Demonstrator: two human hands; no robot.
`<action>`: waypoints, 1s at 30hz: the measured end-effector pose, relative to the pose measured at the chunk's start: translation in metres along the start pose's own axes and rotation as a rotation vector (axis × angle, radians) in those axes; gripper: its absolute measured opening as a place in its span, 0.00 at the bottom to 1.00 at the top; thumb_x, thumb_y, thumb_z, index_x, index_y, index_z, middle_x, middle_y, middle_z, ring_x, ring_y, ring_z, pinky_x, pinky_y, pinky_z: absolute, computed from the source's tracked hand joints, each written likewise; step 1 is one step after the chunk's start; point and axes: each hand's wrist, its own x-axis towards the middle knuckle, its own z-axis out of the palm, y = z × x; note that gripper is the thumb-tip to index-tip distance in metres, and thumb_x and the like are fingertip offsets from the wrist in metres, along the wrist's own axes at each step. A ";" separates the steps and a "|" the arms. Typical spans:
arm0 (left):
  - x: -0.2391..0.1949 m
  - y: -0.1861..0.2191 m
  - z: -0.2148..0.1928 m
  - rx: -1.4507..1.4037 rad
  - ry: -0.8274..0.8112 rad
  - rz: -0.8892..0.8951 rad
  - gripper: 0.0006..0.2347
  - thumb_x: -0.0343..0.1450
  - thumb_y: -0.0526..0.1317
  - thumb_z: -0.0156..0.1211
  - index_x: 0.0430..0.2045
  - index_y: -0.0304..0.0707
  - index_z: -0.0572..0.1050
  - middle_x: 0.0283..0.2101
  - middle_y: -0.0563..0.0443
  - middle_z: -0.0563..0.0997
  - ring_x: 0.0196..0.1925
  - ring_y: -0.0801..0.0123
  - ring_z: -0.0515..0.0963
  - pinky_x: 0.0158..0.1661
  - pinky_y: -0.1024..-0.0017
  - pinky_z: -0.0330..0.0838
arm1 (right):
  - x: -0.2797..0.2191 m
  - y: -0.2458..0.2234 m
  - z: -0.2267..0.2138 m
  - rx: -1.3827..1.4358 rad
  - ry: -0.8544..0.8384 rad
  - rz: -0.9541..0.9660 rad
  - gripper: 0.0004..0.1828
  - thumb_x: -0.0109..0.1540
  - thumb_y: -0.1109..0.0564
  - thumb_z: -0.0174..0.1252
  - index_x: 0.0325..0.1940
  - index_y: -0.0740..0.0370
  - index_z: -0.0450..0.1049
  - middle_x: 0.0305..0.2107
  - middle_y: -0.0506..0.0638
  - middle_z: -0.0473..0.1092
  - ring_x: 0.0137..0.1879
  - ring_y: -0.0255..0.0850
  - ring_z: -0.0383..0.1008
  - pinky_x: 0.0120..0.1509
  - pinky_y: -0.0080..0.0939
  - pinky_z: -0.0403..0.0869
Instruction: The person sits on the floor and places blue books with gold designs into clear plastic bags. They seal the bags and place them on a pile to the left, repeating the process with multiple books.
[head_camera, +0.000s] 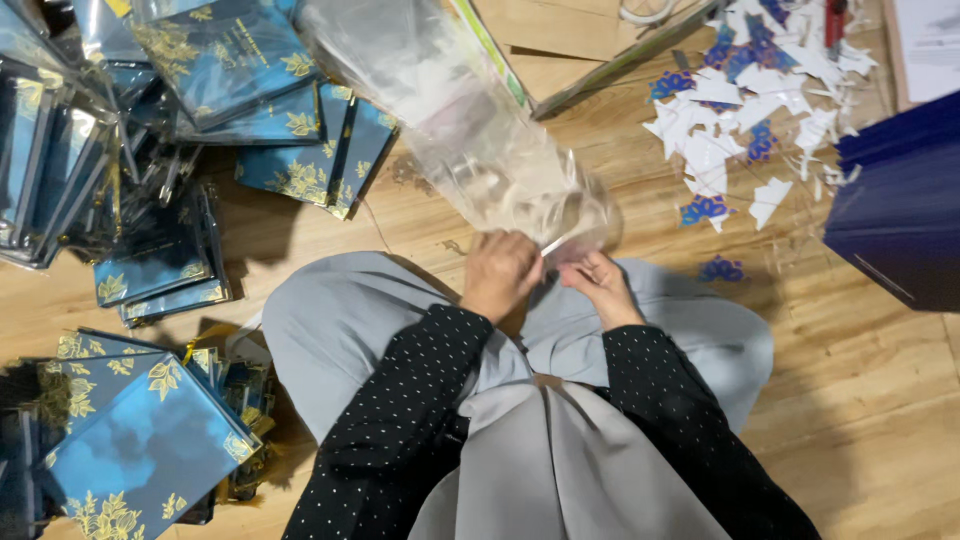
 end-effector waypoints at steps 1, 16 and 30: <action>-0.012 0.006 0.011 0.022 -0.128 0.011 0.07 0.61 0.45 0.57 0.18 0.44 0.71 0.23 0.55 0.71 0.31 0.65 0.72 0.36 0.68 0.64 | 0.001 0.017 -0.007 -0.016 0.106 0.063 0.18 0.55 0.59 0.58 0.48 0.64 0.65 0.38 0.54 0.67 0.41 0.40 0.69 0.42 0.38 0.71; -0.037 0.010 0.022 -0.865 -0.683 -1.549 0.37 0.57 0.66 0.46 0.44 0.26 0.64 0.35 0.36 0.76 0.31 0.50 0.79 0.32 0.60 0.74 | -0.003 0.025 -0.018 0.159 0.463 0.420 0.17 0.47 0.51 0.70 0.24 0.64 0.70 0.13 0.48 0.67 0.16 0.32 0.69 0.19 0.26 0.70; -0.045 -0.123 0.097 -0.597 0.350 -1.526 0.02 0.60 0.38 0.62 0.18 0.43 0.76 0.20 0.53 0.73 0.21 0.70 0.74 0.21 0.75 0.75 | 0.003 0.074 -0.034 -0.356 0.391 0.281 0.07 0.58 0.55 0.54 0.33 0.59 0.74 0.13 0.47 0.70 0.16 0.31 0.70 0.17 0.25 0.66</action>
